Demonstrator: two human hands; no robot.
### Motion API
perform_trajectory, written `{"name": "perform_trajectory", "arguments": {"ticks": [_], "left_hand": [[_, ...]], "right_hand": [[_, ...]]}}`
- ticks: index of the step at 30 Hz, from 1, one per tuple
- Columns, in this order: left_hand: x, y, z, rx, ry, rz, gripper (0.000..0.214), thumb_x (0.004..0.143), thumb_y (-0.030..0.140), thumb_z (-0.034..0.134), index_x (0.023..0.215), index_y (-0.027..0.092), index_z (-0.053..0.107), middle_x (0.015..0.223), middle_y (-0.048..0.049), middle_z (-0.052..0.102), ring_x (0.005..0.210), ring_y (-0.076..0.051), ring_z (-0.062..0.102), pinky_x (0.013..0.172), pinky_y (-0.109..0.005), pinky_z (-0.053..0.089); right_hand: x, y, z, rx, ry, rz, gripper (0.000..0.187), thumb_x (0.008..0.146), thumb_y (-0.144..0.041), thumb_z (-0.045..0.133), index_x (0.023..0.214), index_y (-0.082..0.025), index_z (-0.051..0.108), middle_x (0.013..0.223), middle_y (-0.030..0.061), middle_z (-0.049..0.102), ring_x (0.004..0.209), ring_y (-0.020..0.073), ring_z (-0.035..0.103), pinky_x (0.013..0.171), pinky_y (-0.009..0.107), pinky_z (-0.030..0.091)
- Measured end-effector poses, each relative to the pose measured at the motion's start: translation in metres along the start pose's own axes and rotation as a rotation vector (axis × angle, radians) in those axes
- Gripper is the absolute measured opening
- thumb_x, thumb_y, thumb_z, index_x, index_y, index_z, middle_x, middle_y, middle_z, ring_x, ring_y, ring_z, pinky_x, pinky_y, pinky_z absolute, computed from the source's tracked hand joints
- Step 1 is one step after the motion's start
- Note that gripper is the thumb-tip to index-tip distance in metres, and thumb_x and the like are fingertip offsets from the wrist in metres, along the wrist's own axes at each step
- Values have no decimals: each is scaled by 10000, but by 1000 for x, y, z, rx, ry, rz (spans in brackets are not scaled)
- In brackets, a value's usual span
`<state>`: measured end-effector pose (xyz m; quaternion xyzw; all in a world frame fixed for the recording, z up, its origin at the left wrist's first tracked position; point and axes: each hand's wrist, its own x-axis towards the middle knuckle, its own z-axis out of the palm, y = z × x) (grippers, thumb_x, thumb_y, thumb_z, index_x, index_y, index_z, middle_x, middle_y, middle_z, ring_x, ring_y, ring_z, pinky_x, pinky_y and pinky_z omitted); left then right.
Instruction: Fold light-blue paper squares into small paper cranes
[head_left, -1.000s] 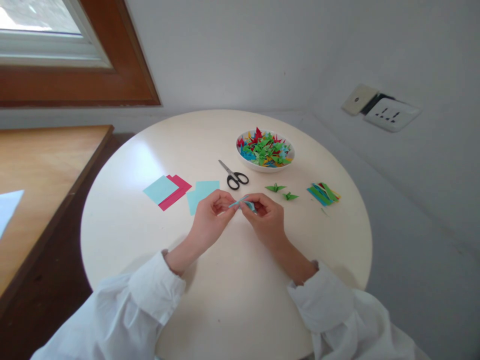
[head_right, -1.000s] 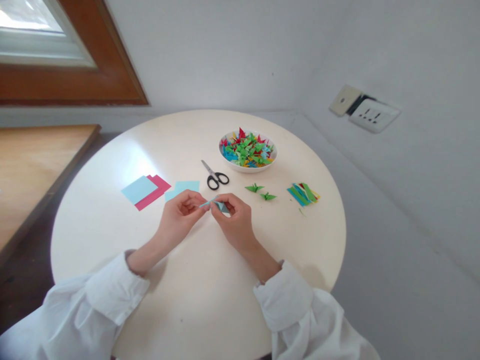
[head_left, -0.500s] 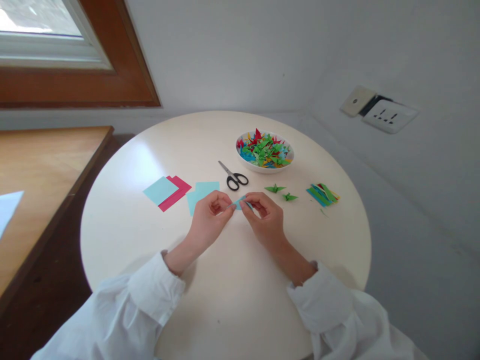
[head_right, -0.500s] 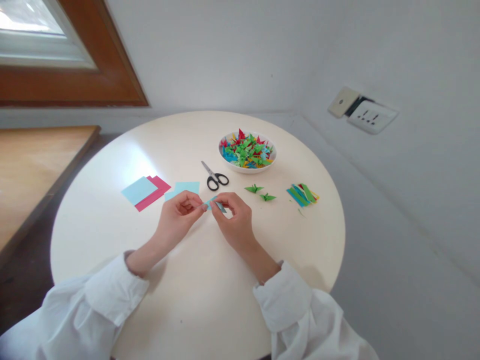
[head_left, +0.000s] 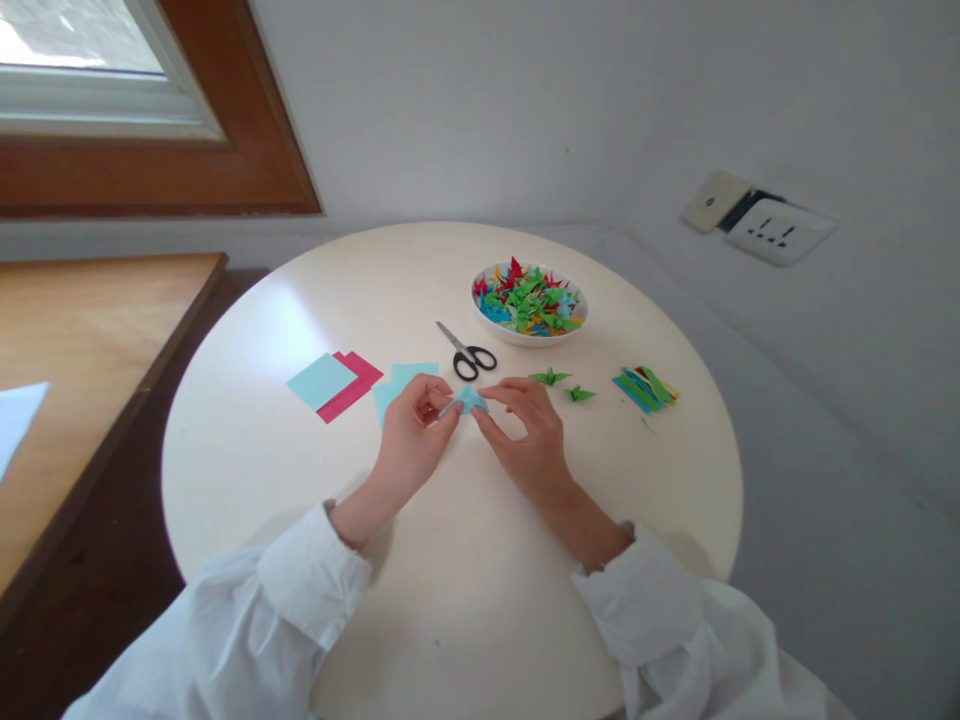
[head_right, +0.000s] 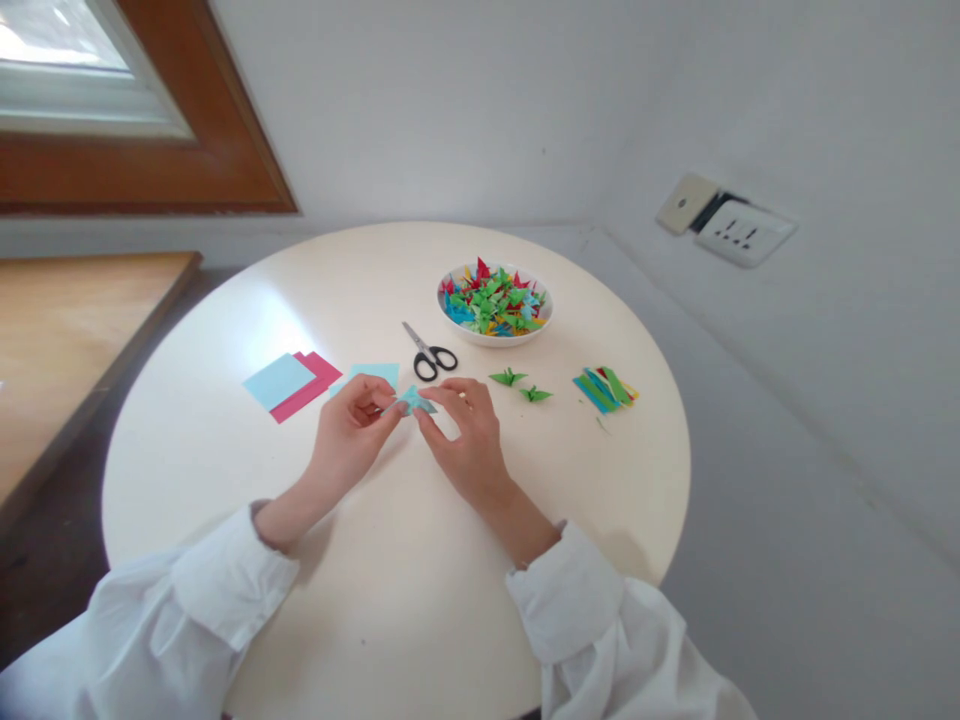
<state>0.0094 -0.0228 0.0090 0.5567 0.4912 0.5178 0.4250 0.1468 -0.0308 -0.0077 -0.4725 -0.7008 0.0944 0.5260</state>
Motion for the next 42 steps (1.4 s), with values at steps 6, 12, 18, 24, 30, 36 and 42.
{"name": "perform_trajectory", "arguments": {"ticks": [6, 12, 18, 24, 30, 36, 42], "left_hand": [[-1, -3, 1, 48, 17, 81, 122, 699, 195, 598, 790, 194, 516, 601, 49, 519, 579, -96, 512, 555, -199, 422], [-3, -7, -1, 142, -70, 188, 172, 733, 166, 570, 902, 197, 571, 842, -29, 626, 811, -144, 587, 786, -288, 475], [1, -13, -5, 130, -146, 247, 135, 761, 220, 576, 885, 189, 620, 987, -91, 644, 969, -193, 588, 881, -334, 452], [0, -7, -4, 140, -132, 198, 83, 765, 232, 580, 820, 183, 617, 898, -76, 662, 853, -179, 610, 778, -300, 486], [1, -8, -7, 191, -118, 251, 86, 774, 230, 571, 827, 176, 612, 904, -81, 656, 865, -176, 603, 787, -298, 481], [2, -10, -6, 194, -89, 275, 71, 765, 224, 569, 803, 178, 608, 908, -77, 663, 856, -175, 615, 764, -297, 490], [2, -10, -6, 177, -83, 285, 59, 757, 222, 585, 793, 178, 599, 902, -82, 662, 875, -181, 621, 749, -292, 494]], "right_hand": [[2, 1, -2, 27, -84, 42, 123, 812, -201, 531, 885, -227, 625, 816, 24, 671, 708, 147, 580, 630, 288, 469], [3, 1, -2, 136, -70, 185, 115, 776, -181, 539, 807, -216, 644, 792, 15, 691, 679, 141, 593, 597, 267, 454], [2, 5, 1, 341, -77, 334, 93, 750, -219, 586, 793, -201, 667, 783, 22, 697, 705, 148, 612, 642, 270, 478], [2, 6, 2, 450, -86, 350, 107, 733, -206, 604, 806, -212, 683, 818, 22, 704, 741, 149, 635, 662, 268, 499], [0, 9, 2, 487, -99, 300, 120, 737, -160, 601, 786, -224, 690, 802, 10, 696, 784, 144, 637, 712, 265, 506], [0, 9, 2, 487, -122, 282, 115, 740, -179, 615, 818, -211, 692, 841, 29, 697, 803, 144, 640, 735, 262, 520], [1, 4, 0, 495, -102, 325, 92, 746, -217, 609, 794, -198, 684, 791, 29, 704, 716, 141, 650, 680, 261, 541]]}}
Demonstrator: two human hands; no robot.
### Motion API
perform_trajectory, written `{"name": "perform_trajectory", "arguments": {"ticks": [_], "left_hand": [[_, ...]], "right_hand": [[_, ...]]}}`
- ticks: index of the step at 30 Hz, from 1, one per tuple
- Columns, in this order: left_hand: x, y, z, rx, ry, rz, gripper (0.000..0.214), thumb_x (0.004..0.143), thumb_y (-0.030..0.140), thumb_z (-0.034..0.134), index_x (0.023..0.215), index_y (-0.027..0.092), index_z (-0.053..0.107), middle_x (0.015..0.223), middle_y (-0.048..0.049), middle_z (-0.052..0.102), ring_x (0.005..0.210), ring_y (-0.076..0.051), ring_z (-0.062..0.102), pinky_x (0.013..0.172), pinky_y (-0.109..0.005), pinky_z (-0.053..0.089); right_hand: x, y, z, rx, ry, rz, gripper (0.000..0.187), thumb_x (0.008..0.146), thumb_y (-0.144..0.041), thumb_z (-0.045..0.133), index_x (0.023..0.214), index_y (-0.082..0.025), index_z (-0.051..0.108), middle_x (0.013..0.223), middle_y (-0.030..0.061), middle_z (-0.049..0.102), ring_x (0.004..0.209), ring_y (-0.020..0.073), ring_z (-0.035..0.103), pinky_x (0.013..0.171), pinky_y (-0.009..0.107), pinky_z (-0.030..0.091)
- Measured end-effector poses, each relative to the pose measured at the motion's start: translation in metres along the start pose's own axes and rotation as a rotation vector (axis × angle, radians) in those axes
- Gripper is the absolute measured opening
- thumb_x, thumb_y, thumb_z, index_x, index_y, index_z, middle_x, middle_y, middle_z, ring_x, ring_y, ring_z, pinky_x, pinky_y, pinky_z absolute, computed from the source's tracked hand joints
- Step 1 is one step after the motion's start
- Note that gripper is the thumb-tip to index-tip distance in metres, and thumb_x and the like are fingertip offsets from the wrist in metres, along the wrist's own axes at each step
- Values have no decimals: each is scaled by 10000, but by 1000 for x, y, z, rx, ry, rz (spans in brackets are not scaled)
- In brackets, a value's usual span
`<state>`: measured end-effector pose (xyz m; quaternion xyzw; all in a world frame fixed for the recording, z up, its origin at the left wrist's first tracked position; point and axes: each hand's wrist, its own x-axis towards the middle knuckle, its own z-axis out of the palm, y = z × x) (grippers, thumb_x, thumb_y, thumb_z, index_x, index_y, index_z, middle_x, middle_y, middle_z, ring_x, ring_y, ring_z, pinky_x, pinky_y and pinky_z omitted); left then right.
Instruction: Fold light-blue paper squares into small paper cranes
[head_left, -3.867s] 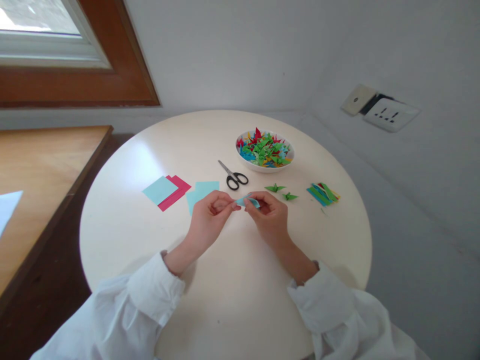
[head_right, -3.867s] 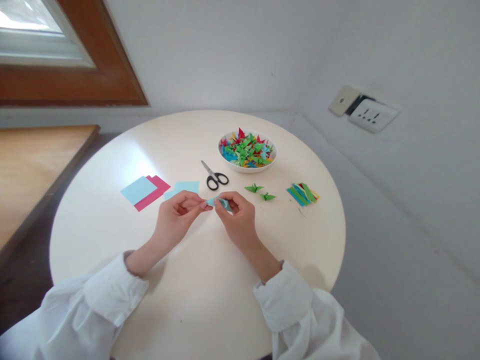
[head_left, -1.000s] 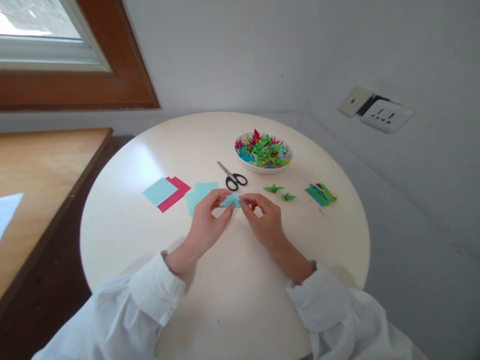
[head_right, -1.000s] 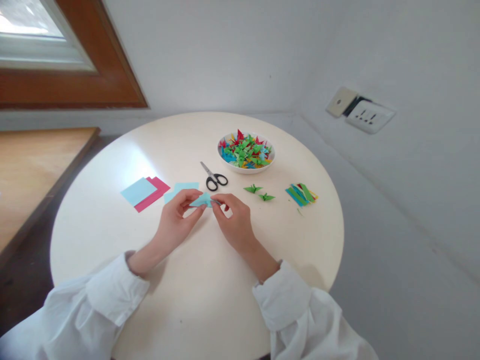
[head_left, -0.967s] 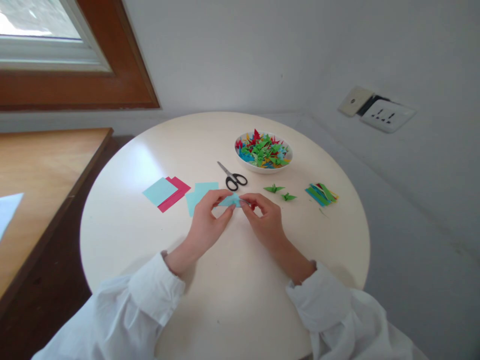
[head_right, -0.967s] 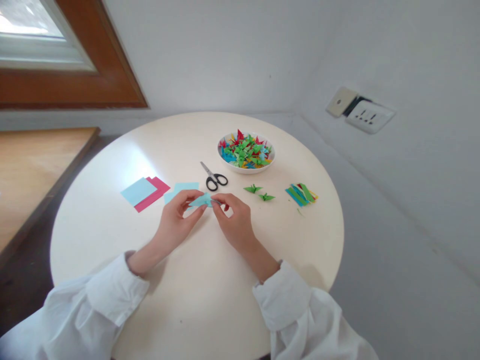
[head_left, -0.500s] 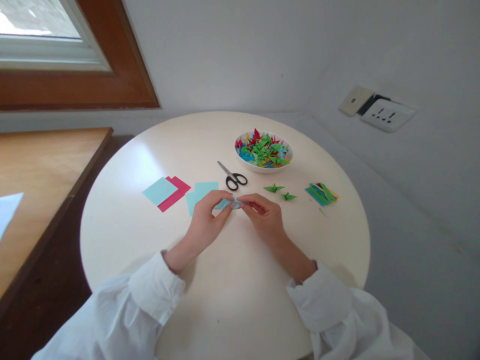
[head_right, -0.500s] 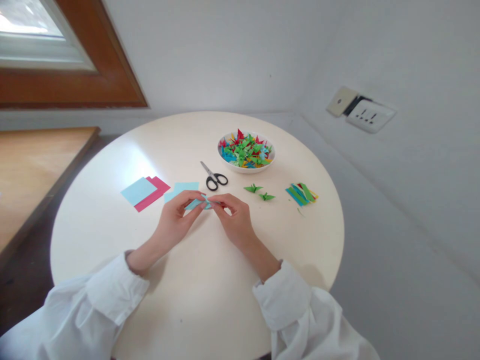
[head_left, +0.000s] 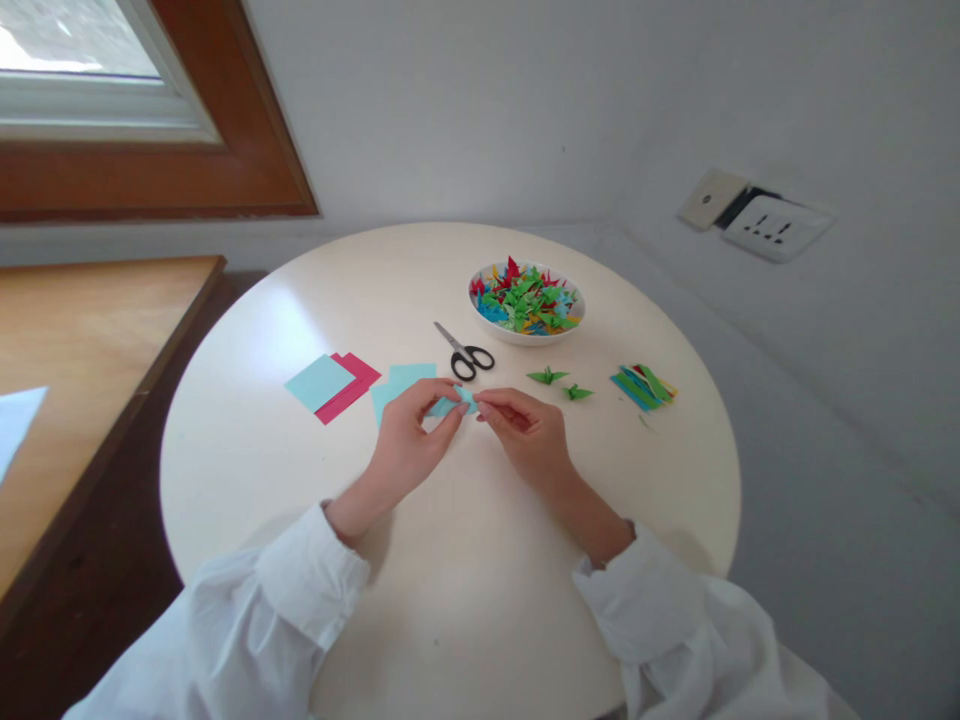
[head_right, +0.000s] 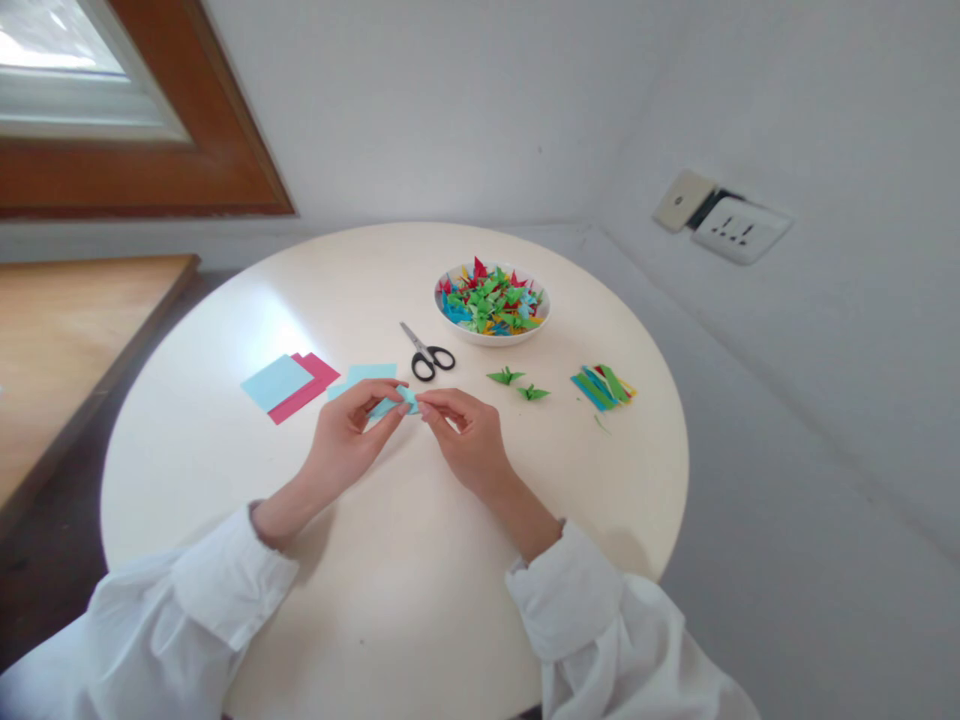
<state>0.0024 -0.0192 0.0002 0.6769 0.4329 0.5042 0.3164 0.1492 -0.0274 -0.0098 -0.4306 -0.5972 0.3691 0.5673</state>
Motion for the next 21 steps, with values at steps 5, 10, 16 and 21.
{"name": "perform_trajectory", "arguments": {"ticks": [5, 10, 16, 21], "left_hand": [[-1, 3, -3, 54, -57, -14, 54, 778, 232, 562, 771, 182, 582, 999, -101, 662, 982, -208, 598, 803, -324, 471], [0, 2, -3, 75, -62, -14, 87, 789, 255, 547, 819, 191, 596, 948, -84, 670, 890, -191, 592, 753, -314, 452], [3, 3, -3, 1, -110, -74, 100, 784, 265, 539, 765, 177, 582, 852, -72, 649, 766, -173, 573, 689, -305, 438], [3, 7, -4, -28, -85, -98, 91, 770, 253, 539, 734, 173, 564, 842, -67, 636, 747, -158, 566, 662, -278, 435]], "right_hand": [[-1, 0, 0, -37, 1, -13, 73, 743, -218, 612, 762, -187, 675, 751, 26, 700, 689, 138, 647, 661, 252, 536], [-1, -2, -1, -75, -11, -44, 62, 747, -207, 610, 746, -189, 669, 736, 19, 691, 677, 129, 635, 632, 234, 519], [-1, -4, 0, -13, 8, 4, 43, 725, -218, 632, 726, -188, 662, 725, 15, 685, 672, 130, 631, 642, 246, 519], [1, -5, 2, 73, 51, 121, 75, 670, -247, 672, 681, -177, 650, 629, -2, 661, 568, 118, 602, 585, 250, 519]]}}
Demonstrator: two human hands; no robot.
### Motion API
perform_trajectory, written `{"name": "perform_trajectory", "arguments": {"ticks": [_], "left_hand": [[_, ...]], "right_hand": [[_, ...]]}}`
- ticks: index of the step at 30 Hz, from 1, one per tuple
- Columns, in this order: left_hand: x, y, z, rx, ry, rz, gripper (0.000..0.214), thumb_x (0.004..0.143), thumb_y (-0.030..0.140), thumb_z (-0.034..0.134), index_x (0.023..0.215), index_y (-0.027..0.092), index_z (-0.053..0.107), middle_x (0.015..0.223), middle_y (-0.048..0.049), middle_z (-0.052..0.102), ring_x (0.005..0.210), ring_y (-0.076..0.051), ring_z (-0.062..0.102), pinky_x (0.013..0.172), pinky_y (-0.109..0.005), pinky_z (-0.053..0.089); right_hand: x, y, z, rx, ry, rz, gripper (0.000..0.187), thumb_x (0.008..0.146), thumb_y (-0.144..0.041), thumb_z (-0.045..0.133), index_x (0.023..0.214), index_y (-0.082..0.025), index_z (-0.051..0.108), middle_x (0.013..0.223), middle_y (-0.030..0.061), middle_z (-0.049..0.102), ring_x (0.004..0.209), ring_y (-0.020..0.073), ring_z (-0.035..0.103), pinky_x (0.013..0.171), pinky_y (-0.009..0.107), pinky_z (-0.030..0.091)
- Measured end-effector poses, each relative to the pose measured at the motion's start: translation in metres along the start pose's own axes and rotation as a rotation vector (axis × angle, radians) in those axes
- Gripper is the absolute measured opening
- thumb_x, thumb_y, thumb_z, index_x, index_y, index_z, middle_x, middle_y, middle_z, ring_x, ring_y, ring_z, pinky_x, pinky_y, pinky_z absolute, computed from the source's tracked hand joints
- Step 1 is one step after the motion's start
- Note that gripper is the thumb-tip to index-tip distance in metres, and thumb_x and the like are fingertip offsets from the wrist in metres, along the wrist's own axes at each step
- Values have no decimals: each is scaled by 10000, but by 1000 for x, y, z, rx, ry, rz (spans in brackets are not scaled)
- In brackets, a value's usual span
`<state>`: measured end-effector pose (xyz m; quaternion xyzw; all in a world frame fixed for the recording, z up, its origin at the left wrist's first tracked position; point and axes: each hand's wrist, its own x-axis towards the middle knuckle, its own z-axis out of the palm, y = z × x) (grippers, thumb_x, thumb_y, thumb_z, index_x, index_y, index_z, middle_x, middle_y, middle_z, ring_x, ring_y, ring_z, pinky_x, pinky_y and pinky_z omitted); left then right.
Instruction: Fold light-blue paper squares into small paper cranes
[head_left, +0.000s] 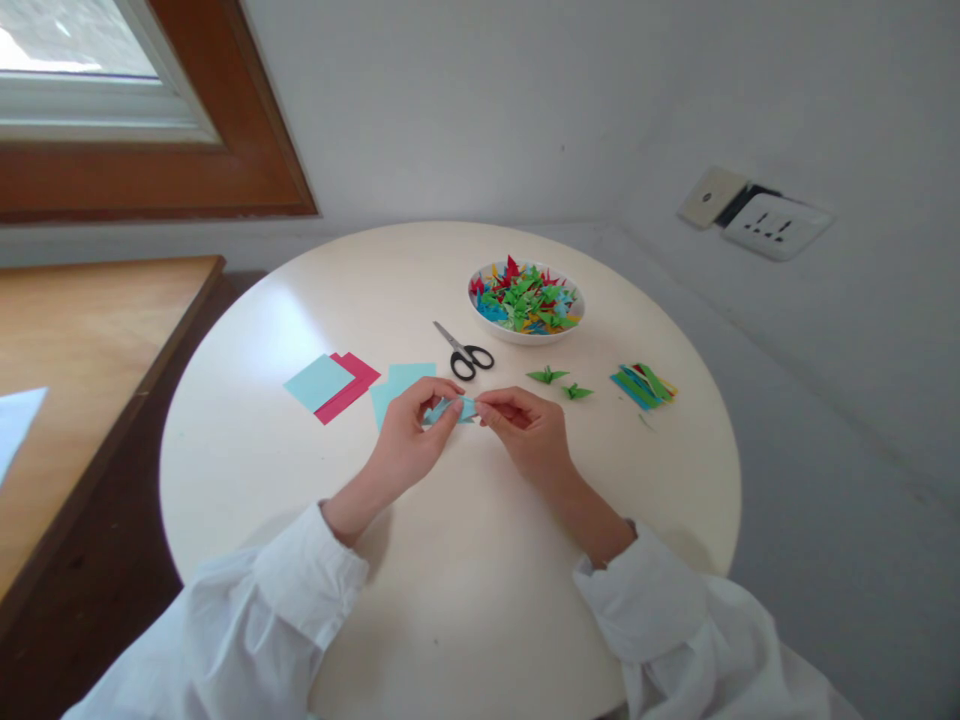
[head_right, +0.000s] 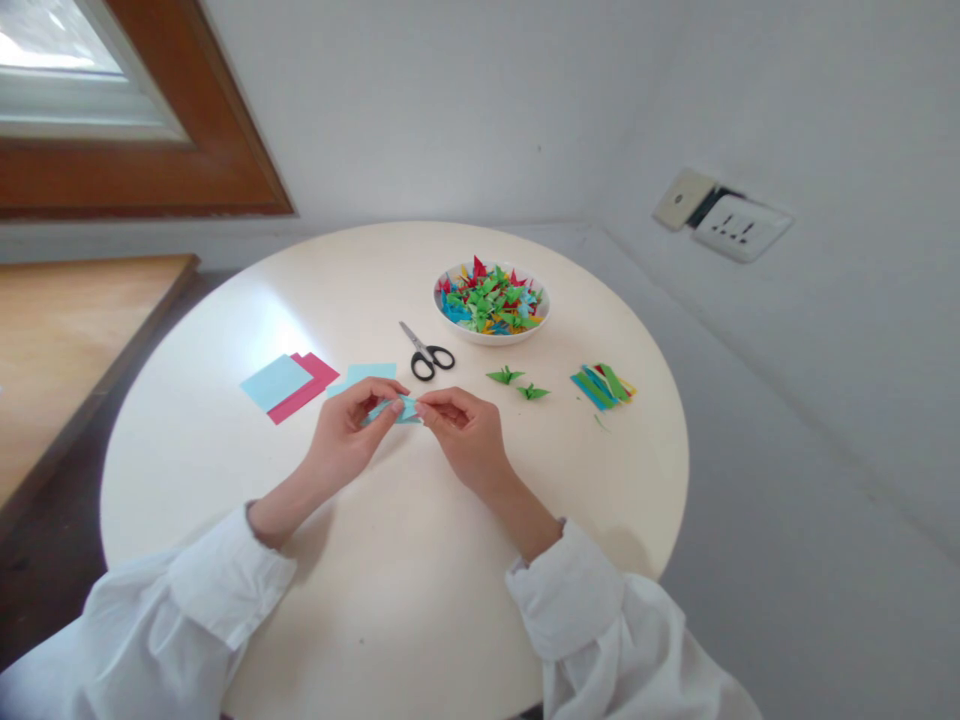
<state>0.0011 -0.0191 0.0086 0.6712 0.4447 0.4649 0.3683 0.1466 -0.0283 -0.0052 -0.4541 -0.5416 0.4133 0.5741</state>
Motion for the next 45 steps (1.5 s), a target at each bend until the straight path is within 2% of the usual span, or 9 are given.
{"name": "perform_trajectory", "arguments": {"ticks": [13, 23, 33, 45], "left_hand": [[-2, 1, 2, 16, 47, 22, 55, 757, 203, 530, 741, 170, 571, 784, -42, 622, 727, -142, 566, 655, -258, 438], [-3, 2, 2, -37, 72, 46, 31, 723, 159, 551, 719, 173, 579, 772, -38, 618, 736, -140, 577, 676, -261, 463], [-3, 1, 4, -105, 90, 42, 14, 717, 164, 567, 708, 167, 578, 770, -44, 619, 744, -144, 582, 688, -275, 467], [-3, 0, 4, -73, 86, 12, 9, 714, 173, 572, 711, 168, 579, 780, -49, 619, 751, -150, 578, 691, -282, 456]], "right_hand": [[-2, -6, 3, 62, -3, 83, 119, 624, -252, 703, 662, -171, 626, 620, -5, 652, 550, 108, 595, 599, 257, 529], [-4, -5, 4, 46, 12, 24, 112, 629, -240, 701, 644, -177, 610, 655, 8, 656, 624, 130, 625, 629, 271, 544], [-4, -5, 4, 26, 21, 34, 101, 632, -233, 687, 643, -173, 607, 640, 4, 648, 599, 127, 612, 603, 268, 532], [-4, -4, 5, 8, 21, 0, 92, 634, -224, 673, 619, -179, 594, 633, 2, 642, 606, 128, 608, 606, 270, 528]]}}
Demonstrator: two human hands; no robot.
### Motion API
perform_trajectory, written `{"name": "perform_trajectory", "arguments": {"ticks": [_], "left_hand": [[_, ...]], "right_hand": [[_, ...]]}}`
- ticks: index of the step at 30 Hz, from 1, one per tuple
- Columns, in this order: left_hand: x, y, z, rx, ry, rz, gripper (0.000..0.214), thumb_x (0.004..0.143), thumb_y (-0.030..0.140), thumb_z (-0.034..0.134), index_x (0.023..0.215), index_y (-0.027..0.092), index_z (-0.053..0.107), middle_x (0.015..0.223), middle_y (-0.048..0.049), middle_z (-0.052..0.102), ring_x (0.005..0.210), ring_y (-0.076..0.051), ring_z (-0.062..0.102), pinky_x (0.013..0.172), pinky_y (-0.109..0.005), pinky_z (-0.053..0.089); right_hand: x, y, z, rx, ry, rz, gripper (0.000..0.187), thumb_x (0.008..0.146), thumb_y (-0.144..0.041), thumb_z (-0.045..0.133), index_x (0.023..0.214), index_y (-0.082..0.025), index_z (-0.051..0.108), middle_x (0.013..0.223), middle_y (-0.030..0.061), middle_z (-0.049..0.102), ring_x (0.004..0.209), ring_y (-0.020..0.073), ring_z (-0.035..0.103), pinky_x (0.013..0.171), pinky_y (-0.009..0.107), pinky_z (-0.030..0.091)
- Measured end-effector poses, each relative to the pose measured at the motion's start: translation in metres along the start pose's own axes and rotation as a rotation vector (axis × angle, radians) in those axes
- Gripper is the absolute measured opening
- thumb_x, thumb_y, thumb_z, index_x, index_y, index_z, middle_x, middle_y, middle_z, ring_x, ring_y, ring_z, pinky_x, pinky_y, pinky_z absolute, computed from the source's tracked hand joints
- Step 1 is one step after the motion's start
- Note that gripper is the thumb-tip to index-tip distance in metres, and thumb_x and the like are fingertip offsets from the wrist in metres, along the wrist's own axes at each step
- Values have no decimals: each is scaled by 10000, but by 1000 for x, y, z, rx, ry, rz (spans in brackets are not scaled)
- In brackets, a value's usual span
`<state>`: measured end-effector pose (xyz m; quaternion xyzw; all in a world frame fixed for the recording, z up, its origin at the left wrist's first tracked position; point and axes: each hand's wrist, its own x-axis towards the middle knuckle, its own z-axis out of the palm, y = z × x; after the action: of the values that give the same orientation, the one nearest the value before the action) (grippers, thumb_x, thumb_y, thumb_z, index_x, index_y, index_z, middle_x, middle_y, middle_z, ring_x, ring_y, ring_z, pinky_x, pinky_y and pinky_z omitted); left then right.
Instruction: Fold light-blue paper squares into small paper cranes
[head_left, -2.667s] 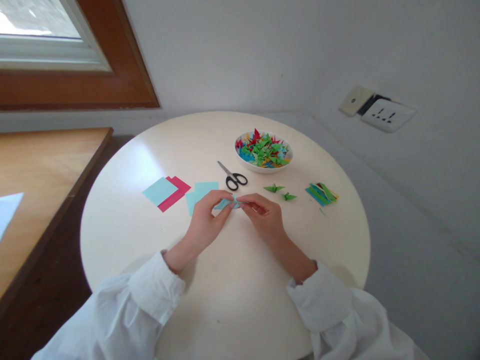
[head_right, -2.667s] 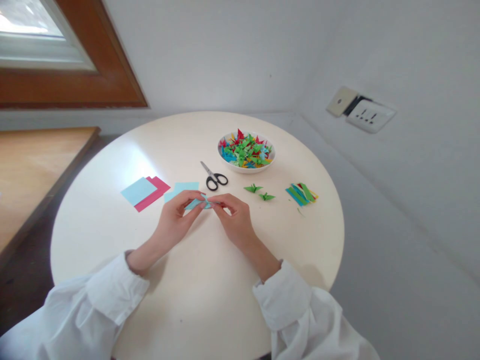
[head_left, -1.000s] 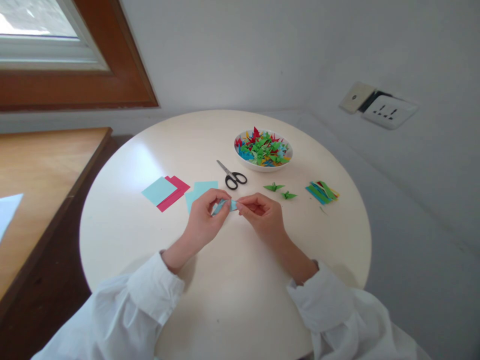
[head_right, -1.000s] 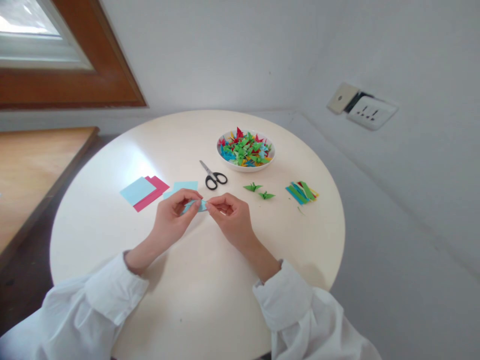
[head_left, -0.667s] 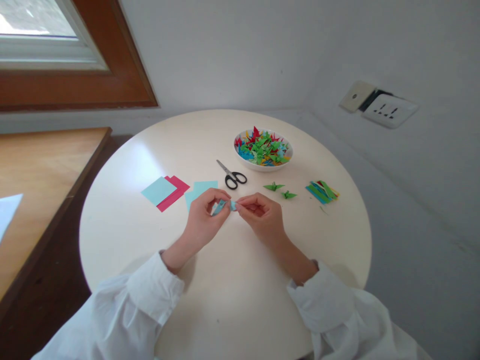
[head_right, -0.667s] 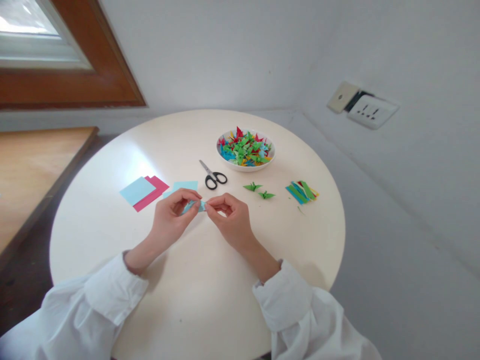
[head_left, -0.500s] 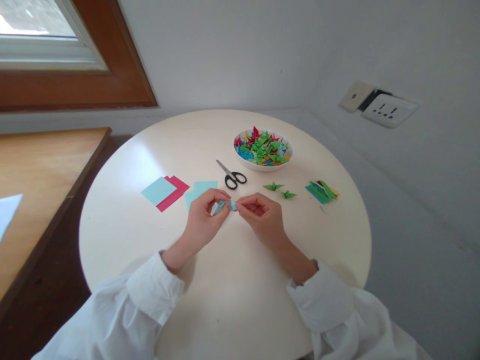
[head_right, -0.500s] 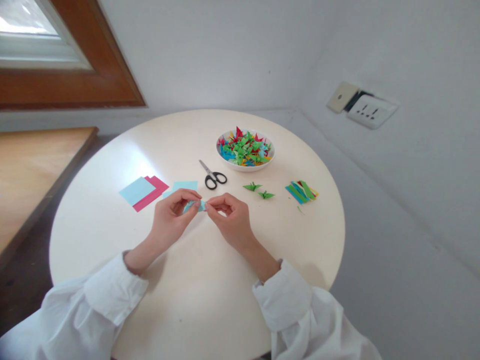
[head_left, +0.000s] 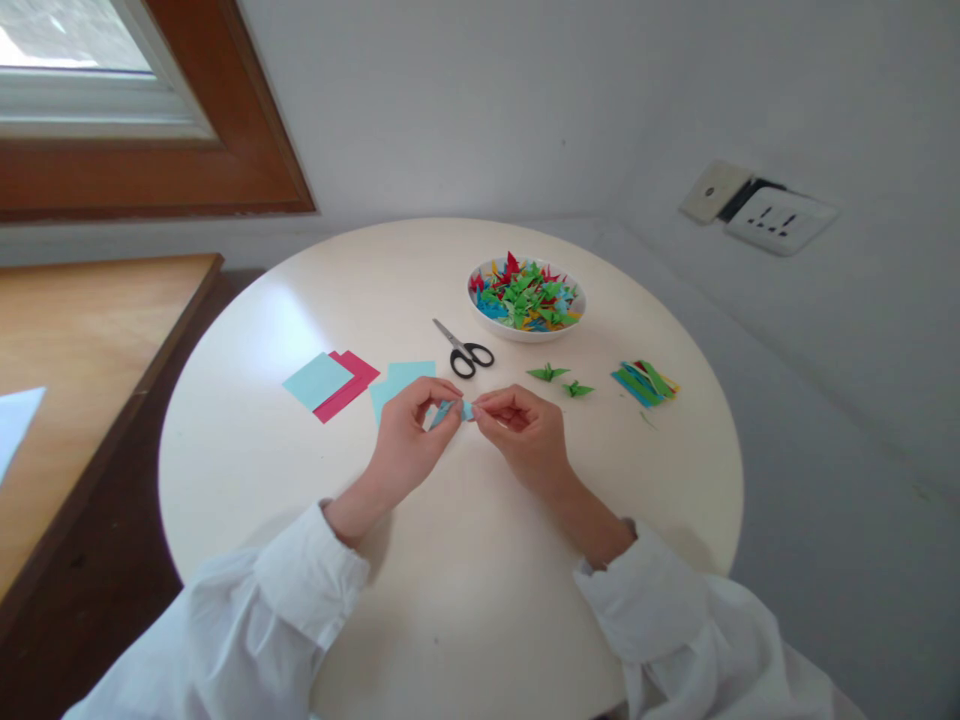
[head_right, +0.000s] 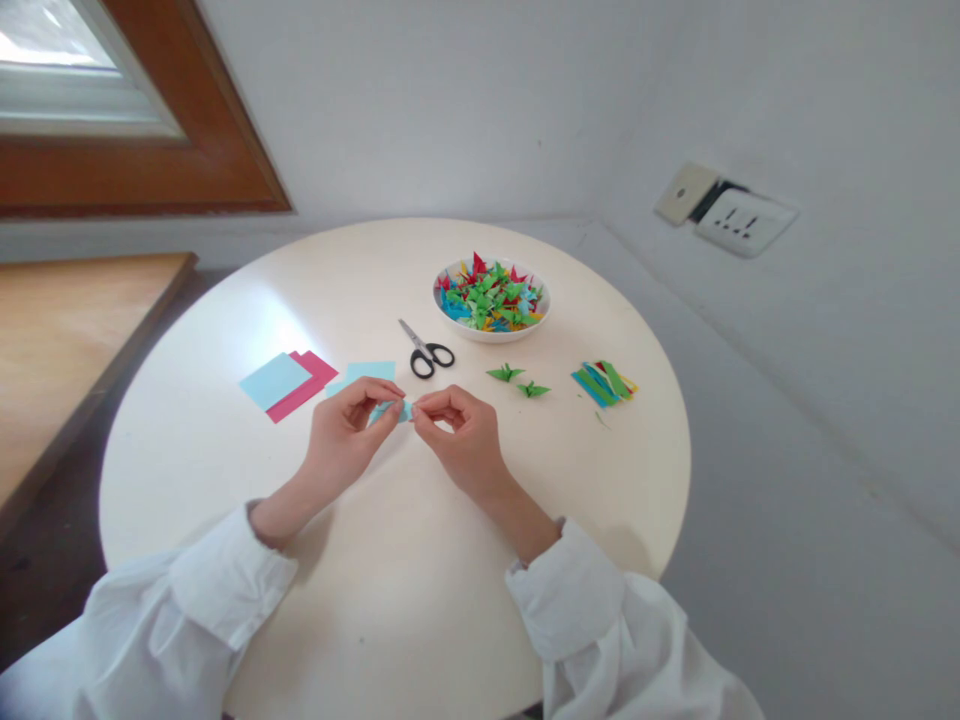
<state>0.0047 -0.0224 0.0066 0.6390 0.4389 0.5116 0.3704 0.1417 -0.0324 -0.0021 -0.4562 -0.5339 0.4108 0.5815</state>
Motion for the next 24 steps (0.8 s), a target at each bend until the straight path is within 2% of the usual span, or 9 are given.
{"name": "perform_trajectory", "arguments": {"ticks": [9, 24], "left_hand": [[0, -4, 0, -24, 42, 32, 15, 708, 161, 577, 719, 171, 574, 787, -45, 625, 762, -145, 595, 700, -276, 479], [0, -2, 0, 2, 63, 39, 2, 715, 176, 578, 714, 176, 576, 797, -47, 638, 775, -150, 606, 700, -278, 487]], "right_hand": [[2, 4, -1, 11, 21, 37, 145, 645, -285, 683, 662, -176, 588, 629, 2, 629, 600, 126, 606, 594, 261, 525], [2, 6, 0, 41, 25, 5, 181, 663, -305, 691, 706, -185, 562, 665, -1, 623, 627, 127, 622, 620, 267, 536]]}}
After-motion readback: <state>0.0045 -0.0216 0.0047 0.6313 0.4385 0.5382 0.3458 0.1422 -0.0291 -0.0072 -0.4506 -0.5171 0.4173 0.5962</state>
